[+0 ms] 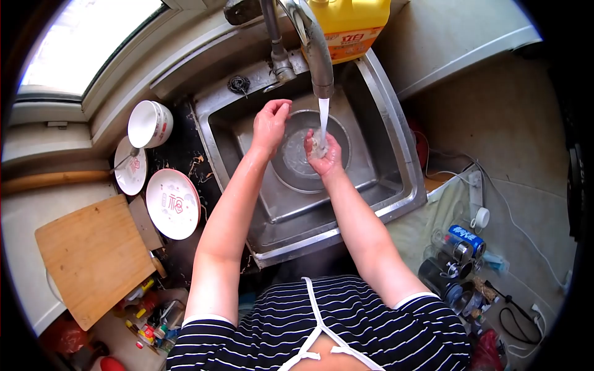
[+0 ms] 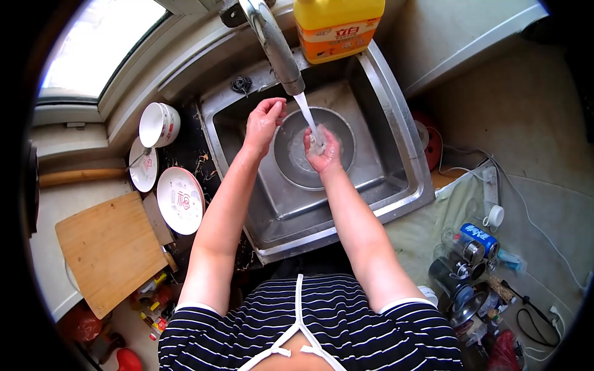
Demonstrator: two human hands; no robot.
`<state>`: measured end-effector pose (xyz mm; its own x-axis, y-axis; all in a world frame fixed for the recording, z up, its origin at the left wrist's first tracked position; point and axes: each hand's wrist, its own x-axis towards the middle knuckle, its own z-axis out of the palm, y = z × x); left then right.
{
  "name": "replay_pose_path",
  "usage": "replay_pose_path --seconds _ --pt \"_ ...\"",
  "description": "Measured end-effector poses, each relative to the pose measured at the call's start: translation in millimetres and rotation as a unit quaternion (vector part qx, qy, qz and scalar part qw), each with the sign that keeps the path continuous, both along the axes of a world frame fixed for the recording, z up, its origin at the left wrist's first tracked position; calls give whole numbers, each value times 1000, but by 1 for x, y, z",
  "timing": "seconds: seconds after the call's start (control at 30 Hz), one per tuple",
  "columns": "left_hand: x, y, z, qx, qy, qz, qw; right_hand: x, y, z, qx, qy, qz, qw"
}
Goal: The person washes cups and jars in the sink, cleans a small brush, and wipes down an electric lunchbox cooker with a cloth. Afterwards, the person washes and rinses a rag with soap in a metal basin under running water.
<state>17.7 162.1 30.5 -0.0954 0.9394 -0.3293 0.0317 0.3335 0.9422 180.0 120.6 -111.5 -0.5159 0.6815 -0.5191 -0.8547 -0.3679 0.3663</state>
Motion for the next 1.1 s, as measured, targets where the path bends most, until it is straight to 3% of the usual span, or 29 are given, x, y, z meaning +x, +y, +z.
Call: replay_pose_path --seconds 0.1,0.23,0.4,0.53,0.63,0.7,0.8,0.93,1.0,1.03,1.1 --pt "-3 16 5 9 78 -23 997 -4 -4 31 9 -94 -21 995" --pt "-3 24 11 -1 95 -17 995 -6 -2 44 -20 -101 -22 994" --pt "-17 44 -1 26 148 -28 988 0 -3 44 27 -41 16 999" --pt "-28 65 4 47 90 32 994 1 -2 49 38 -18 31 999" --pt "-28 62 -2 72 157 24 985 0 -2 58 62 -32 17 997" --pt "-13 35 -16 104 53 108 987 0 0 66 80 -11 18 997" --pt "1 -29 -37 -14 45 44 998 2 1 86 118 -84 28 989" --pt "6 -104 -67 -138 25 -5 990 11 8 94 205 -72 90 972" --pt "5 -125 -70 -154 3 -14 988 10 13 91 312 -167 185 917" --pt "3 -132 -72 -160 2 -22 987 4 16 91 311 -169 183 917" --pt "-1 -140 -77 -161 11 -49 986 -9 19 94 243 -464 295 799"
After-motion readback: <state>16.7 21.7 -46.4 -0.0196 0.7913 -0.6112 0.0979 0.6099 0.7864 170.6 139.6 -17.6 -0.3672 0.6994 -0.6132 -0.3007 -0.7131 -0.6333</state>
